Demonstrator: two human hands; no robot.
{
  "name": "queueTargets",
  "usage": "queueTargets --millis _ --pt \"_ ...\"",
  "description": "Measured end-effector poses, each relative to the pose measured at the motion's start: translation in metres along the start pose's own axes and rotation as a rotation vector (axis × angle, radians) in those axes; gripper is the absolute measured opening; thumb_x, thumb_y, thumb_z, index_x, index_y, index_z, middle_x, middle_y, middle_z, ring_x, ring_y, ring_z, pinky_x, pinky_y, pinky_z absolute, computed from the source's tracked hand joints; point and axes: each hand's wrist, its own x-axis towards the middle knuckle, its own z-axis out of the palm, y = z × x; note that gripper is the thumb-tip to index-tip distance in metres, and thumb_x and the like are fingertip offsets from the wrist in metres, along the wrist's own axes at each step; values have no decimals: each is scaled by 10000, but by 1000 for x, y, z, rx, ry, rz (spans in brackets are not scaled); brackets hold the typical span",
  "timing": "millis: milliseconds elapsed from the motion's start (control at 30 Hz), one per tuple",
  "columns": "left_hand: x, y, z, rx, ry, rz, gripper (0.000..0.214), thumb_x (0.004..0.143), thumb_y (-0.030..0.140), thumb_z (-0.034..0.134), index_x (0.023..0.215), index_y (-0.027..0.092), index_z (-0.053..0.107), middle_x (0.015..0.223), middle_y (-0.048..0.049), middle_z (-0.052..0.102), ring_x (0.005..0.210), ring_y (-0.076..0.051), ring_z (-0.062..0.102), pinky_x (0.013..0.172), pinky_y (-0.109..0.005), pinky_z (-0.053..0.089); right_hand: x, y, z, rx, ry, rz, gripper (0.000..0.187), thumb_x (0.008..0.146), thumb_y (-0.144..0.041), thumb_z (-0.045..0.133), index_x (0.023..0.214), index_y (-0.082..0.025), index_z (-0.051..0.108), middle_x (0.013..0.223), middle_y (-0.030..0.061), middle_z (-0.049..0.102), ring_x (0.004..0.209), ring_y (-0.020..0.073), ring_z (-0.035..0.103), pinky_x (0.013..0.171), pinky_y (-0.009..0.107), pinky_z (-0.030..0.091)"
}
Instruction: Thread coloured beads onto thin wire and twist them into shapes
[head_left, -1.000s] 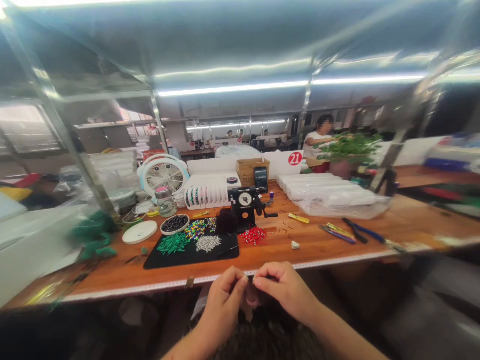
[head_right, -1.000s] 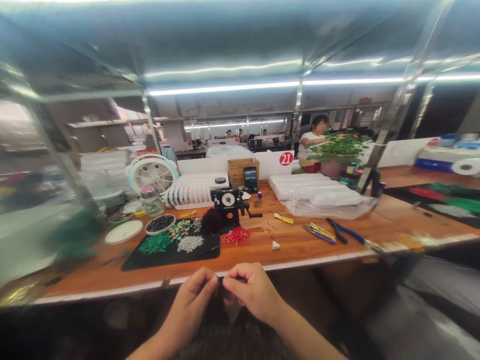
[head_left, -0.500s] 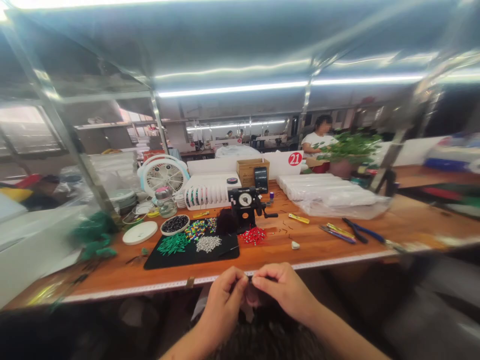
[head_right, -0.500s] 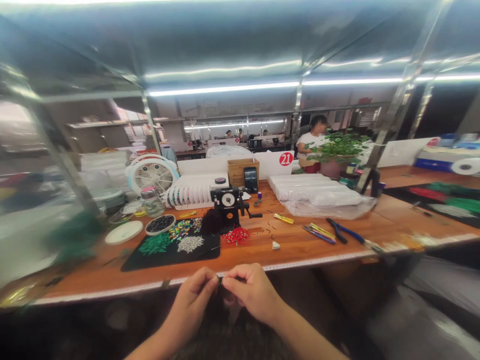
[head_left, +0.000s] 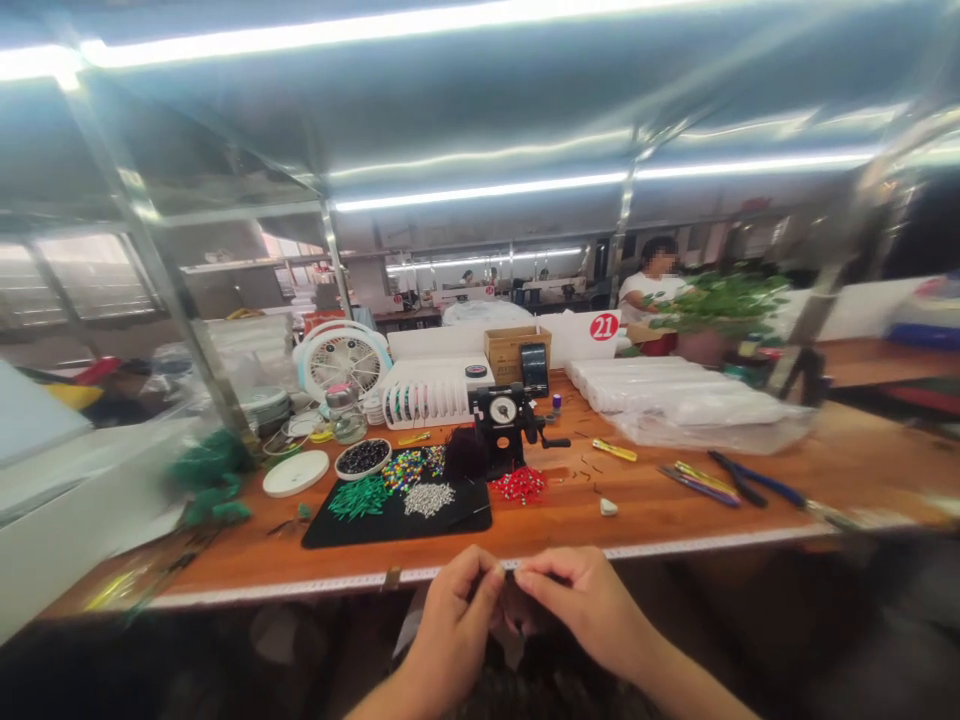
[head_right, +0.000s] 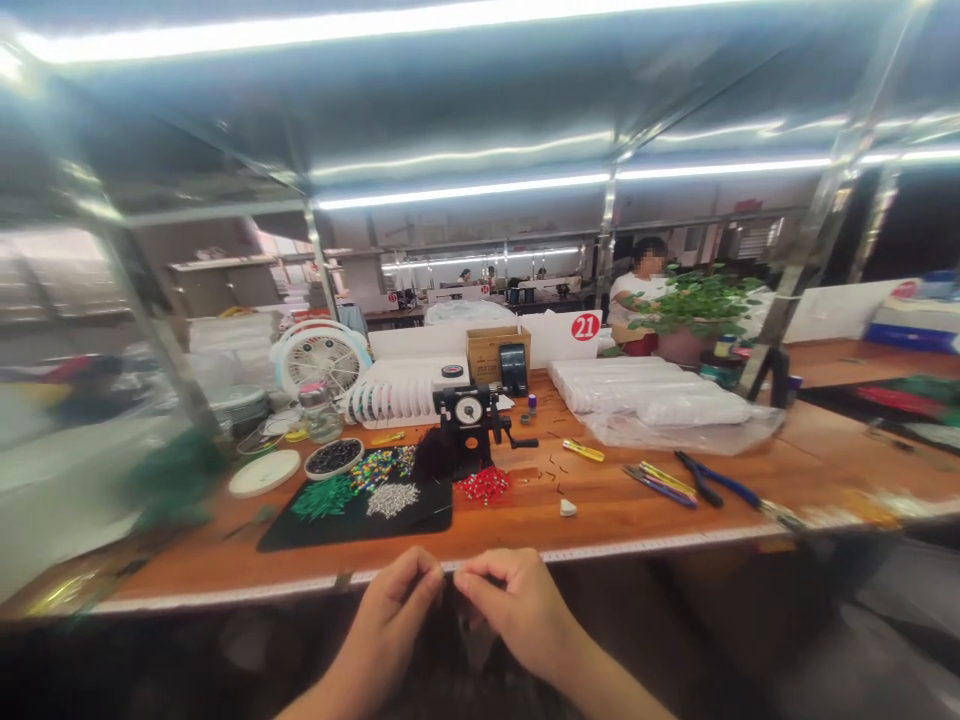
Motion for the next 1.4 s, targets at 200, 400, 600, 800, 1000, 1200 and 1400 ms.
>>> queueTargets --millis 200,400,600,800,1000,1200,1400 --pt "0 -5 3 -542 -65 -283 291 709 386 669 645 172 483 498 59 433 444 -72 366 446 -188 205 -5 -3 -2 5 27 -23 282 824 -368 569 658 -161 663 617 45 669 595 171 610 622 268 474" --pt "-3 8 -4 -552 -172 -315 295 721 367 667 608 145 509 542 10 501 447 -57 313 437 -199 154 -5 2 -15 -196 138 -88 359 892 -416 468 1166 -201 555 628 2 616 565 156 573 572 259 468" --pt "-8 22 -5 -557 -198 -393 340 652 388 723 595 154 484 516 33 431 445 -55 252 439 -204 117 -9 12 -28 -481 457 -374 264 891 -316 475 1083 -241 640 1119 95 557 1047 238 522 885 365 431" --pt "-14 32 -1 -382 -218 -286 351 694 444 683 613 141 526 523 32 397 502 -81 267 486 -221 165 -27 -6 -2 114 -60 -134 239 716 -342 728 865 -184 628 818 9 577 647 97 507 580 197 418" --pt "-16 40 -4 -257 -207 -168 314 745 409 653 612 155 528 572 11 452 562 -111 341 538 -229 263 -26 -2 15 443 -41 66 258 726 -347 716 731 -145 557 552 -30 567 340 31 383 322 140 265" --pt "-19 29 4 -706 -332 -291 212 703 294 672 589 153 564 602 -15 487 615 -148 451 626 -267 353 -31 0 18 678 -124 -30 236 687 -266 759 653 -142 560 594 -19 569 388 36 437 350 141 293" --pt "-19 32 13 -874 -306 -333 203 665 253 679 552 141 553 585 -12 443 602 -138 429 606 -249 337 -33 1 22 727 -95 -72 184 704 -215 751 659 -147 586 650 -6 573 452 44 448 402 162 292"
